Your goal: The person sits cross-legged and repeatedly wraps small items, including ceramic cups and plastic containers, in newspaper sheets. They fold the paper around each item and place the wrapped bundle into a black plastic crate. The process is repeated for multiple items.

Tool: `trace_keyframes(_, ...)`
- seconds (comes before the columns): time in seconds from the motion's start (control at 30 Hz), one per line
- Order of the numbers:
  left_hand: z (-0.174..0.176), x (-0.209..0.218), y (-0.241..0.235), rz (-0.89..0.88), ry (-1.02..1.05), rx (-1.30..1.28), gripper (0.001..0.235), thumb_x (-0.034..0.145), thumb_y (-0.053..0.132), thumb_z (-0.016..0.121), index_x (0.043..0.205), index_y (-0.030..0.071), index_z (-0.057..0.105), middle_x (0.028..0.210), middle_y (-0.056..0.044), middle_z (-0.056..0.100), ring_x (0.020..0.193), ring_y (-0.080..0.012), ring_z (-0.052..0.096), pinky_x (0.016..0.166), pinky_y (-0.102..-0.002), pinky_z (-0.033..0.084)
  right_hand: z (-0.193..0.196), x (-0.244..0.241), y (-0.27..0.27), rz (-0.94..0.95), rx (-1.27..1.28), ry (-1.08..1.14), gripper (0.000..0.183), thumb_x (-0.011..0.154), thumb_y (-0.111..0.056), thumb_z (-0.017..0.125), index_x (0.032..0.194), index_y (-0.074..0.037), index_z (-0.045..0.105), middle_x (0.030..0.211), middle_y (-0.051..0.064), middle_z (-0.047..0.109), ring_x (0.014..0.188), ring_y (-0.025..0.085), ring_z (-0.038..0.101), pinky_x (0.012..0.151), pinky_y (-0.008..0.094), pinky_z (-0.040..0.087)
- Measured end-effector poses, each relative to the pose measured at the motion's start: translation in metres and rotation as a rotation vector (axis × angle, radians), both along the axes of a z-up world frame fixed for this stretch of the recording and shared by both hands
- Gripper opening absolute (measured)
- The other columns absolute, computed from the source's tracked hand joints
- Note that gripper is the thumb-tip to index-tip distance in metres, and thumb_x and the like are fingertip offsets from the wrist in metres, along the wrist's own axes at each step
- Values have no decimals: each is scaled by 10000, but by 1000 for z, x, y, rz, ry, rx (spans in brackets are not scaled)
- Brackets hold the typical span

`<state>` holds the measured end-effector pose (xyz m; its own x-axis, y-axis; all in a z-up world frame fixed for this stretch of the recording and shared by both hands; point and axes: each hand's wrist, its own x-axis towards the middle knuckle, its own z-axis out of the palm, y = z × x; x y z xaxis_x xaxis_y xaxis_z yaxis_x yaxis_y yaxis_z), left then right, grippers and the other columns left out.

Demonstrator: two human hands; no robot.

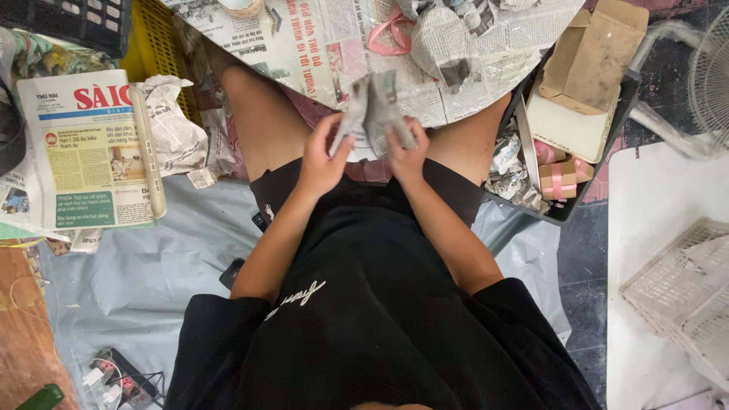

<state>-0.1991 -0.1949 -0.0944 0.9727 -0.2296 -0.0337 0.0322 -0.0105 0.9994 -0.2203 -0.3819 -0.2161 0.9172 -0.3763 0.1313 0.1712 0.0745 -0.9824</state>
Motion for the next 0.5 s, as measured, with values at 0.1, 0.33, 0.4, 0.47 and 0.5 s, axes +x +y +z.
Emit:
trace_keyframes(0.1, -11, 7, 22, 70, 8, 120, 213, 1039, 73, 647, 1239, 0, 648, 963, -31, 683, 863, -77, 617, 774, -236, 514, 16, 4, -13, -101, -82, 77, 173, 940, -1, 758, 962, -27, 588, 893, -8, 616, 834, 89, 561, 762, 253, 481)
trace_keyframes(0.33, 5, 41, 63, 172, -42, -33, 157, 1061, 76, 641, 1190, -5, 678, 1086, -41, 721, 981, -88, 650, 893, -243, 524, 70, 19, -38, -34, -145, 59, 225, 946, 59, 664, 1135, -27, 577, 1026, 18, 626, 924, 94, 594, 816, 238, 498)
trace_keyframes(0.4, 19, 46, 68, 192, -87, 32, 140, 1064, 72, 662, 1177, -6, 691, 1095, -54, 729, 1004, -97, 657, 914, -250, 526, 86, 19, -46, 65, -88, 117, 366, 888, 36, 654, 1207, -64, 507, 1037, -9, 610, 885, 74, 603, 741, 213, 494)
trace_keyframes(0.47, 31, 49, 74, 181, -128, 143, 128, 1062, 65, 688, 1168, -5, 707, 1089, -63, 734, 1014, -104, 660, 920, -257, 530, 98, 20, -48, 60, -293, 65, 284, 915, 68, 679, 1137, -50, 548, 1029, 18, 603, 891, 110, 593, 783, 246, 494)
trace_keyframes(0.5, 35, 54, 76, 161, -114, 161, 135, 1052, 63, 687, 1169, 0, 705, 1098, -60, 742, 1001, -102, 666, 902, -255, 535, 103, 22, -48, 58, -397, 41, 249, 928, 84, 692, 1101, -44, 568, 1025, 32, 600, 894, 128, 588, 804, 263, 495)
